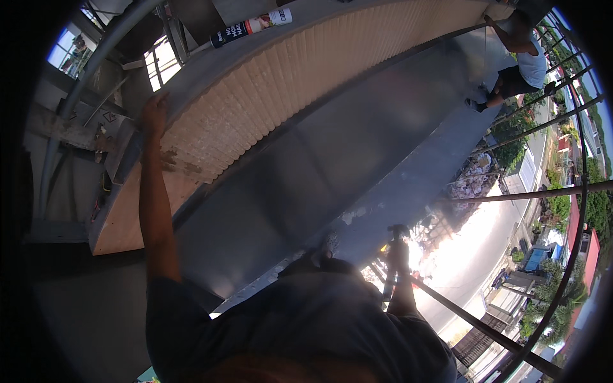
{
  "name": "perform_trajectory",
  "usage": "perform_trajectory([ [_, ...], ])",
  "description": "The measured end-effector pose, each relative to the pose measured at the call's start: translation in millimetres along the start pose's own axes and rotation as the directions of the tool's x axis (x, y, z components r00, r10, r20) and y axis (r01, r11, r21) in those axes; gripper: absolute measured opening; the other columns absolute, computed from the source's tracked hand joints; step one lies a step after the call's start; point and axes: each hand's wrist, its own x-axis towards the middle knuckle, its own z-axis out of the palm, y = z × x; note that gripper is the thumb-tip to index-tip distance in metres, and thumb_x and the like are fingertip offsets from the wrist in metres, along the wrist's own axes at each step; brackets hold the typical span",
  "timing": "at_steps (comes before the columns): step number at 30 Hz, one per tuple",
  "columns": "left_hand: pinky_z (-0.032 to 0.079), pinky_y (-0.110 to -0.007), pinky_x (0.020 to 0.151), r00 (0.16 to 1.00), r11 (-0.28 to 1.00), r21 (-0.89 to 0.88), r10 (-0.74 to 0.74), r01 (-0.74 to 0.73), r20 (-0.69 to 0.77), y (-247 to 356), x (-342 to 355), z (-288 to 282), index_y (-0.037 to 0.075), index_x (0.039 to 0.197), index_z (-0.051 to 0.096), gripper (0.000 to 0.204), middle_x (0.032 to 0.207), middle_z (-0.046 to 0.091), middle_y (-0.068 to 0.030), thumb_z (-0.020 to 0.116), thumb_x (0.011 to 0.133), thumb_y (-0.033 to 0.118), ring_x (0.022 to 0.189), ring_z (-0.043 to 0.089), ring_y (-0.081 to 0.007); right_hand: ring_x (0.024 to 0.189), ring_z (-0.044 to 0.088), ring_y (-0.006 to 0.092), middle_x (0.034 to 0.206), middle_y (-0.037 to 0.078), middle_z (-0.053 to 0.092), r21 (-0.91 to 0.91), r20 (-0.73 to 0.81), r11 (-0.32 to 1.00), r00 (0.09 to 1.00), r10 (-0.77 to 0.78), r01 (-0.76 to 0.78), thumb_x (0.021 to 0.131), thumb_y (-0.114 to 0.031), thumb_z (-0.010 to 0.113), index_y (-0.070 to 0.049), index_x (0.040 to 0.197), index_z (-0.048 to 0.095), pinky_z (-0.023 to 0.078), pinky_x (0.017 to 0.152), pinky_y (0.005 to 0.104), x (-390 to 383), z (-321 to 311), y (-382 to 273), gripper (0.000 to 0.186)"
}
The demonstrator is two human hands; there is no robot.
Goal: The person hammers nails into a corrugated roof sheet to secure it to the roof structure. After fastening, the person uses a tape measure to check the alignment and spacing of the installed sheet.
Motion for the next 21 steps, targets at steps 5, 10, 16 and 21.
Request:
perform_trajectory([
  [5,0.050,-0.037,0.099,1.000,0.998,-0.062,-0.019,0.018,-0.016,3.0,0.5,-25.2,0.009,0.124,0.071,0.031,0.120,0.071,-0.0126,0.059,0.095,0.006,0.114,0.067,-0.0267,0.046,0.052,0.0142,0.059,0.001,0.050,-0.039,0.115,0.910,0.906,-0.407,0.413,0.089,-0.020,0.068,-0.007,0.081,0.058,0.043,0.043,0.0333,57.1,21.6,33.6,0.018],
  [10,0.051,-0.037,0.096,0.991,0.900,-0.414,-0.134,0.132,0.026,65.4,-1.5,-59.3,0.010,0.123,0.070,0.029,0.115,0.072,-0.0129,0.058,0.097,0.006,0.110,0.068,-0.0271,0.062,0.061,0.0239,0.072,0.007,0.062,-0.412,0.314,0.892,0.948,-0.052,0.185,0.088,-0.022,0.067,-0.008,0.088,0.069,0.049,0.056,0.0401,12.7,21.3,91.7,0.014],
  [16,0.052,-0.038,0.093,0.998,0.940,-0.340,0.023,-0.040,-0.055,65.9,2.2,-65.3,0.012,0.122,0.071,0.030,0.115,0.070,-0.0127,0.056,0.098,0.002,0.107,0.068,-0.0275,0.065,0.063,0.0263,0.075,0.009,0.063,-0.525,0.345,0.850,0.923,0.173,0.037,0.089,-0.026,0.066,-0.010,0.099,0.068,0.049,0.059,0.0419,-87.5,59.5,62.5,0.019],
  [21,0.053,-0.038,0.092,0.990,0.887,-0.460,-0.027,-0.039,-0.135,77.0,0.9,-72.5,0.014,0.121,0.071,0.028,0.113,0.068,-0.0113,0.059,0.098,0.004,0.108,0.067,-0.0267,0.068,0.064,0.0283,0.077,0.010,0.065,-0.529,0.336,0.846,0.932,0.132,0.071,0.089,-0.029,0.066,-0.011,0.108,0.068,0.050,0.061,0.0435,-146.8,88.0,41.6,0.026],
])
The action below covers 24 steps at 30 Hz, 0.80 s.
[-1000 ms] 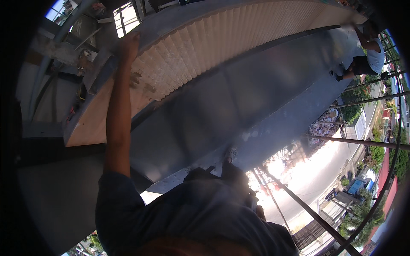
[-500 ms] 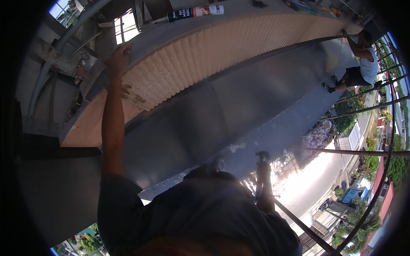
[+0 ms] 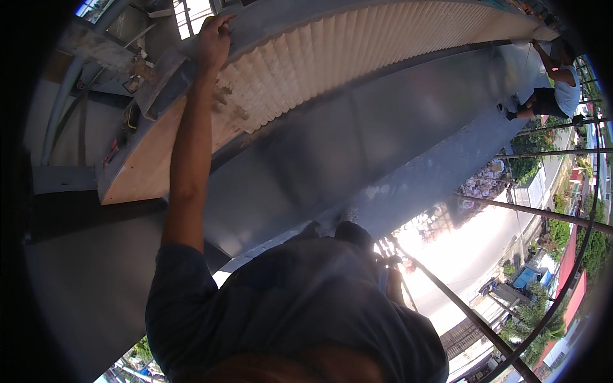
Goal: The person hammers nails into a corrugated roof sheet to secure it to the roof structure. After fastening, the person uses a tape measure to check the alignment and spacing of the installed sheet.
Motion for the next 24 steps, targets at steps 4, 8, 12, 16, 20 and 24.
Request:
perform_trajectory([
  [4,0.053,-0.036,0.090,0.994,0.997,-0.008,0.074,-0.075,-0.081,4.2,0.8,-4.2,0.009,0.119,0.071,0.025,0.110,0.070,-0.0108,0.061,0.096,0.005,0.102,0.068,-0.0261,0.071,0.064,0.0300,0.080,0.011,0.066,-0.105,-0.059,0.988,0.991,-0.121,0.114,0.090,-0.031,0.065,-0.012,0.116,0.068,0.050,0.063,0.0447,-25.6,23.6,-22.2,0.032],
  [8,0.051,-0.041,0.092,1.000,0.996,-0.087,-0.015,0.013,-0.020,-3.0,1.3,-7.3,0.005,0.121,0.069,0.029,0.115,0.070,-0.0149,0.062,0.092,0.004,0.103,0.066,-0.0318,0.073,0.065,0.0316,0.082,0.012,0.067,-0.410,-0.140,0.853,0.902,-0.409,0.324,0.090,-0.034,0.065,-0.013,0.123,0.068,0.050,0.065,0.0459,-35.8,31.1,-33.0,0.039],
  [12,0.053,-0.039,0.085,0.997,0.981,-0.195,-0.035,0.020,-0.072,2.3,-1.7,-6.2,0.003,0.110,0.073,0.022,0.108,0.070,-0.0129,0.070,0.088,0.004,0.098,0.067,-0.0298,0.077,0.065,0.0324,0.084,0.014,0.065,-0.055,-0.150,0.975,0.964,-0.221,0.215,0.089,-0.023,0.065,-0.015,0.136,0.060,0.052,0.068,0.0477,-13.3,30.2,6.9,0.048],
  [16,0.055,-0.030,0.080,0.962,0.763,-0.598,-0.269,0.246,0.053,35.1,-18.8,-16.5,0.003,0.115,0.072,0.018,0.102,0.073,-0.0058,0.067,0.099,0.010,0.084,0.070,-0.0159,0.071,0.067,0.0204,0.086,0.012,0.064,0.471,-0.046,0.877,0.990,0.137,-0.100,0.095,-0.008,0.058,-0.012,0.133,0.058,0.056,0.065,0.0360,9.7,-31.3,-75.8,0.038],
  [20,0.055,-0.029,0.079,0.895,0.642,-0.626,-0.357,0.444,0.269,79.9,-68.7,-16.6,-0.001,0.113,0.071,0.022,0.102,0.073,-0.0065,0.073,0.096,0.013,0.084,0.069,-0.0137,0.049,0.052,0.0127,0.063,0.001,0.055,0.729,-0.240,0.672,0.968,0.076,0.127,0.090,-0.034,0.067,-0.009,0.086,0.061,0.044,0.047,0.0302,36.5,-50.2,-68.0,0.026],
  [24,0.056,-0.027,0.084,0.683,0.288,-0.631,-0.452,0.720,0.573,109.5,-147.7,-4.6,0.000,0.113,0.072,0.022,0.106,0.074,-0.0079,0.075,0.093,0.008,0.096,0.069,-0.0139,0.047,0.051,0.0110,0.061,-0.002,0.051,0.603,-0.279,0.760,0.957,-0.085,0.243,0.092,-0.029,0.066,-0.012,0.084,0.058,0.043,0.045,0.0277,65.9,-79.4,-101.2,0.021],
])
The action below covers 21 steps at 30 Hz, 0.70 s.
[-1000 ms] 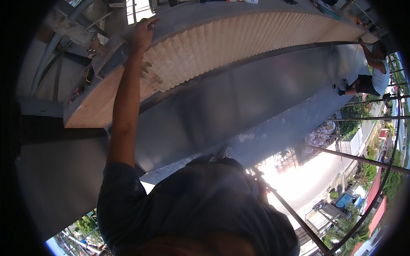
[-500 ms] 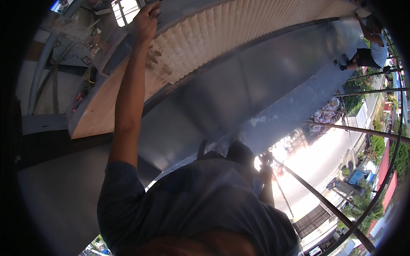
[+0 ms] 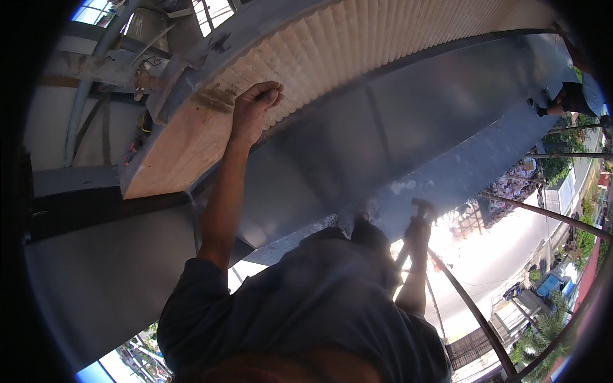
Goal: The person hammers nails into a corrugated roof sheet to secure it to the roof structure. After fastening, the person uses a tape measure to check the alignment and spacing of the installed sheet.
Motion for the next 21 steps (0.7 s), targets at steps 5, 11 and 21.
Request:
perform_trajectory([
  [5,0.056,-0.025,0.088,0.999,0.965,0.263,0.000,-0.009,0.035,-11.5,0.9,23.7,0.000,0.114,0.072,0.022,0.111,0.074,-0.0072,0.070,0.092,-0.003,0.104,0.070,-0.0150,0.049,0.050,0.0099,0.063,-0.003,0.050,0.215,0.127,0.970,0.988,0.091,-0.117,0.093,-0.027,0.067,-0.013,0.084,0.057,0.043,0.046,0.0268,30.3,-9.0,-27.9,0.019],
  [11,0.055,-0.028,0.082,0.837,0.486,0.732,0.505,-0.478,0.212,28.9,53.1,32.6,0.005,0.108,0.076,0.022,0.100,0.075,-0.0052,0.072,0.089,-0.004,0.098,0.068,-0.0140,0.051,0.050,0.0111,0.064,-0.002,0.049,0.440,0.122,0.835,0.943,0.310,-0.332,0.094,-0.028,0.065,-0.013,0.086,0.056,0.042,0.048,0.0279,52.5,-26.8,-88.7,0.019],
  [21,0.040,-0.034,0.083,0.365,-0.331,0.678,0.647,-0.656,0.669,44.3,135.7,15.9,0.020,0.095,0.080,0.028,0.096,0.074,0.0068,0.087,0.070,0.009,0.090,0.062,-0.0168,0.055,0.048,0.0113,0.070,-0.001,0.049,0.637,0.206,0.704,0.949,0.238,-0.315,0.099,-0.027,0.059,-0.015,0.091,0.053,0.042,0.052,0.0279,67.0,-20.7,-71.9,0.016],
])
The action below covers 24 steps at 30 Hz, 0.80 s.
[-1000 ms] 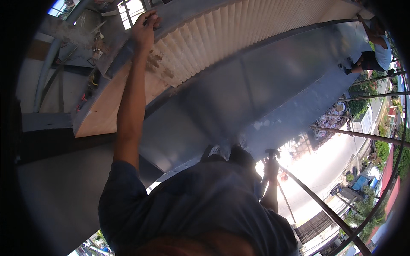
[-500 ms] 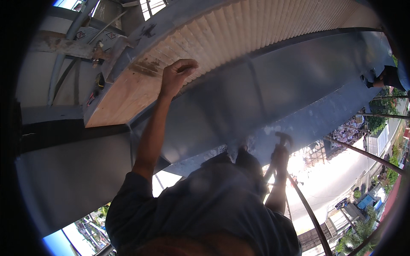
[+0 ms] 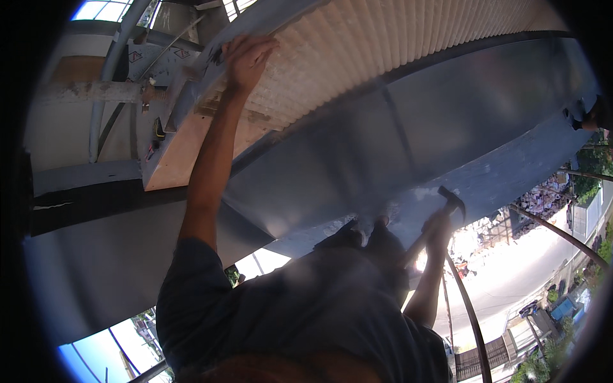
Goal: The person hammers nails into a corrugated roof sheet to secure it to the roof structure. After fastening, the person uses a tape measure to check the alignment and spacing of the installed sheet.
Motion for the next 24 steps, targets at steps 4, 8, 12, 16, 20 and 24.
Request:
perform_trajectory([
  [4,0.040,-0.034,0.081,1.000,0.998,0.060,-0.005,0.006,-0.008,4.4,2.2,4.2,0.022,0.092,0.080,0.028,0.094,0.071,0.0089,0.088,0.068,0.011,0.089,0.061,-0.0158,0.055,0.051,0.0128,0.072,0.000,0.051,0.112,0.053,0.991,0.996,0.067,-0.073,0.108,-0.031,0.045,-0.012,0.099,0.054,0.047,0.051,0.0292,-4.7,6.2,6.1,0.023],
  [8,0.042,-0.034,0.076,1.000,0.995,0.103,0.015,-0.015,0.003,6.3,-0.4,4.4,0.022,0.090,0.080,0.028,0.094,0.068,0.0083,0.088,0.066,0.010,0.084,0.061,-0.0171,0.055,0.052,0.0115,0.069,-0.001,0.049,0.048,0.030,0.993,0.994,0.106,-0.107,0.100,-0.032,0.059,-0.015,0.106,0.052,0.045,0.051,0.0273,-25.3,41.7,9.4,0.019],
  [12,0.048,-0.034,0.071,0.998,0.996,0.074,0.055,-0.052,-0.028,2.9,-0.8,4.8,0.019,0.090,0.079,0.028,0.092,0.068,0.0063,0.087,0.066,0.007,0.080,0.062,-0.0179,0.048,0.050,0.0108,0.068,0.000,0.050,-0.104,0.038,0.994,0.998,0.046,-0.042,0.100,-0.032,0.059,-0.013,0.107,0.052,0.043,0.044,0.0268,-17.3,71.8,22.1,0.022],
  [16,0.053,-0.033,0.067,0.996,0.998,0.065,0.018,-0.013,-0.089,-1.2,-6.5,13.1,0.015,0.091,0.078,0.026,0.091,0.068,0.0038,0.087,0.068,0.005,0.079,0.063,-0.0185,0.047,0.049,0.0091,0.067,0.000,0.051,-0.087,0.162,0.993,0.984,-0.068,0.082,0.100,-0.030,0.059,-0.010,0.107,0.052,0.042,0.043,0.0252,-20.3,134.0,12.9,0.023],
  [20,0.054,-0.033,0.066,0.994,0.998,0.029,0.062,-0.060,-0.086,-3.7,-4.5,13.3,0.013,0.091,0.078,0.025,0.090,0.068,0.0023,0.086,0.070,0.004,0.079,0.063,-0.0199,0.052,0.052,0.0119,0.068,0.003,0.055,-0.065,0.438,0.922,0.841,-0.318,0.383,0.099,-0.040,0.063,-0.004,0.110,0.053,0.044,0.049,0.0270,-38.4,231.9,-26.3,0.039],
  [24,0.055,-0.033,0.068,0.991,0.996,-0.049,0.070,-0.075,-0.112,0.4,-2.8,10.4,0.011,0.094,0.077,0.023,0.092,0.069,-0.0002,0.084,0.074,0.002,0.080,0.065,-0.0223,0.054,0.054,0.0135,0.065,0.004,0.054,-0.006,0.499,0.945,0.820,-0.281,0.327,0.099,-0.051,0.060,-0.003,0.105,0.055,0.045,0.051,0.0280,-36.9,266.7,45.2,0.049],
])
